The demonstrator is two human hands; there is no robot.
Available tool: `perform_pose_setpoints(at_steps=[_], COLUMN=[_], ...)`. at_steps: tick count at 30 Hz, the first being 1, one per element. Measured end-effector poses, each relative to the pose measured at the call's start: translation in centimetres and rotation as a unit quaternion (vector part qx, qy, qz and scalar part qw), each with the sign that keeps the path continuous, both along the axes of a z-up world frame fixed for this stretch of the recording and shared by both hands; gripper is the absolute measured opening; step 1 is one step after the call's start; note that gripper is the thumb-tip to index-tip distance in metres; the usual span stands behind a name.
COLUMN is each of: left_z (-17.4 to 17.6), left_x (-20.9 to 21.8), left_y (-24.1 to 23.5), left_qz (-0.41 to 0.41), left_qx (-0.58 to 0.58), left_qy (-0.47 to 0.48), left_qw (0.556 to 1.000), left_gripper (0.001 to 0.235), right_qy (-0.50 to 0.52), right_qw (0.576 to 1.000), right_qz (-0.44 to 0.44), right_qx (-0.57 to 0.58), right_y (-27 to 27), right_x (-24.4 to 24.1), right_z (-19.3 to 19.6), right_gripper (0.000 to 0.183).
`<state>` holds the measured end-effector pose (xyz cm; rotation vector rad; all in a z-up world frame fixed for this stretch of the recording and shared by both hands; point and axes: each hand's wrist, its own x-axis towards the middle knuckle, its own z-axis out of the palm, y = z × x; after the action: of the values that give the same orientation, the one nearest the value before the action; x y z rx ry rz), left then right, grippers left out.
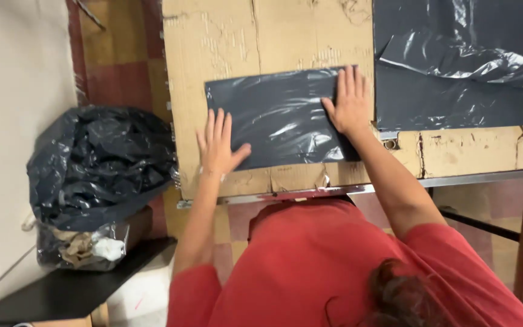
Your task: Fold plastic bags and place them into a red plastic crate
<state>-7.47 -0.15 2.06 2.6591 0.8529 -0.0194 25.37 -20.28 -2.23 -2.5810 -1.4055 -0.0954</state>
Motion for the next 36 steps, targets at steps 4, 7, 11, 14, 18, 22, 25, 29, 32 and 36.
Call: perform_pose_setpoints(at_steps=[4,7,11,14,18,22,25,29,32,36], left_z=[-4.8,-8.5,-0.9,-1.2,-0.8,-16.5,-13.9,-7.9,-5.2,3.6], left_x=[-5.5,-5.7,-1.2,2.4,3.8,2.0,2.7,2.3,1.0,8.8], left_y=[-0.7,-2.3,-6.9,-3.5,3.8,7.8,5.4,3.2,5.1,1.2], left_qz=[-0.166,-0.221,-0.352,-0.279,0.037,0.267,0.080,0.098,0.128,0.033], left_qx=[0.157,0.294,0.013,-0.236,-0.588,-0.549,-0.305,-0.061,0.049,0.126], left_qy=[-0.068,-0.200,0.076,0.023,-0.023,-0.091,-0.130,-0.118,-0.034,-0.056], left_qw=[0.971,0.908,0.933,0.930,0.808,0.787,0.940,0.986,0.990,0.990], left_gripper=[0.098,0.018,0.028,0.035,0.061,0.053,0.025,0.026,0.034,0.046], right_qy=[-0.054,0.030,0.046,0.229,0.644,0.748,0.812,0.841,0.755,0.399], right_qw=[0.989,0.952,0.937,0.892,0.750,0.532,0.370,0.384,0.520,0.777], right_qz=[0.133,0.298,0.334,0.332,-0.046,-0.300,-0.299,-0.253,-0.252,-0.247], right_qx=[0.043,0.069,0.092,0.202,0.142,0.259,0.337,0.284,0.309,0.420], right_y=[-0.3,-1.0,-4.9,-7.3,-11.2,-7.6,-7.6,-9.7,-14.1,-22.7], right_x=[-7.5,-16.3,-21.0,-19.9,-15.5,-14.4,-12.3,-10.9,-5.9,6.5], right_z=[0.5,-1.6,-4.1,-2.6,-7.8,0.8,-5.4,-0.7,2.2,5.6], right_gripper=[0.075,0.093,0.057,0.033,0.045,0.044,0.030,0.043,0.028,0.010])
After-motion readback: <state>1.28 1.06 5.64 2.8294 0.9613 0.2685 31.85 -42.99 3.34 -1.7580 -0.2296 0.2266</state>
